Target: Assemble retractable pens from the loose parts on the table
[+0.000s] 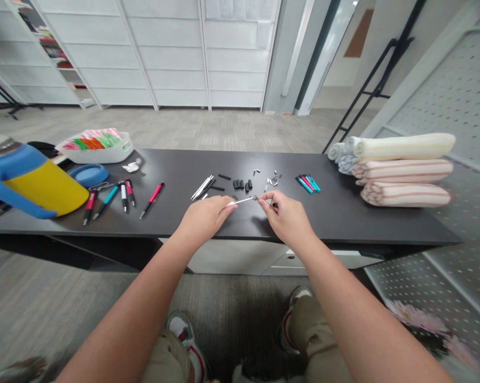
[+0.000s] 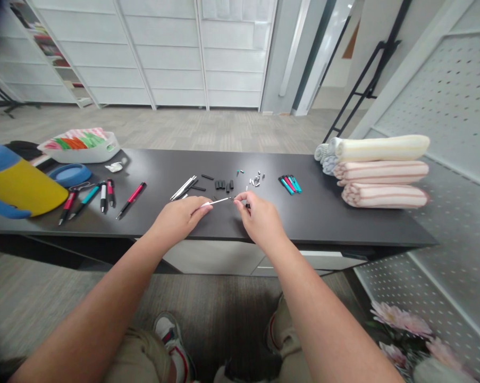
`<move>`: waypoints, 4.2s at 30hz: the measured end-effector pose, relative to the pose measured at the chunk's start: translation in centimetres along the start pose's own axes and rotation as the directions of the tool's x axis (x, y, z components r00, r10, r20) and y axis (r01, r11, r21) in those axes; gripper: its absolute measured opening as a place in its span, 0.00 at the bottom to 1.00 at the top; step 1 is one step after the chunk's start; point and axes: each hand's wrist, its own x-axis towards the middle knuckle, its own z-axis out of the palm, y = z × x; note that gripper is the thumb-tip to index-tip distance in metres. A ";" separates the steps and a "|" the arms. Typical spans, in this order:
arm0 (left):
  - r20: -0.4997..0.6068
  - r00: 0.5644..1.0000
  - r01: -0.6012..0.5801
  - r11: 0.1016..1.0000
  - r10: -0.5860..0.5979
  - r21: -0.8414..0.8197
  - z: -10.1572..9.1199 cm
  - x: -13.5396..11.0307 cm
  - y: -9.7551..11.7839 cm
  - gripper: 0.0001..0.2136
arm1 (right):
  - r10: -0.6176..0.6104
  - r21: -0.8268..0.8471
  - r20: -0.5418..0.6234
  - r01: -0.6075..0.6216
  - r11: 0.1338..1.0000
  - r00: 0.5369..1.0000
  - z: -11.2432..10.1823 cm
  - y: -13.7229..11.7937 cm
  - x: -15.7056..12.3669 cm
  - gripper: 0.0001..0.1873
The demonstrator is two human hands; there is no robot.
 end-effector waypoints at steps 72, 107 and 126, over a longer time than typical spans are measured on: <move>0.038 0.994 -0.108 0.991 0.105 0.082 0.4 -0.4 0.1 0.20 | -0.230 -0.195 0.104 0.246 0.949 0.968 1.5 -0.2 -0.4 0.10; -0.010 1.000 -0.028 0.997 0.029 0.073 -0.2 -0.2 0.4 0.17 | -0.058 -0.140 -0.084 0.045 0.989 0.995 0.9 -0.5 -0.2 0.10; 0.017 0.998 -0.057 0.995 0.056 0.077 -0.2 -0.1 0.3 0.15 | -0.131 -0.130 -0.061 0.122 0.984 0.989 1.1 -0.4 -0.1 0.10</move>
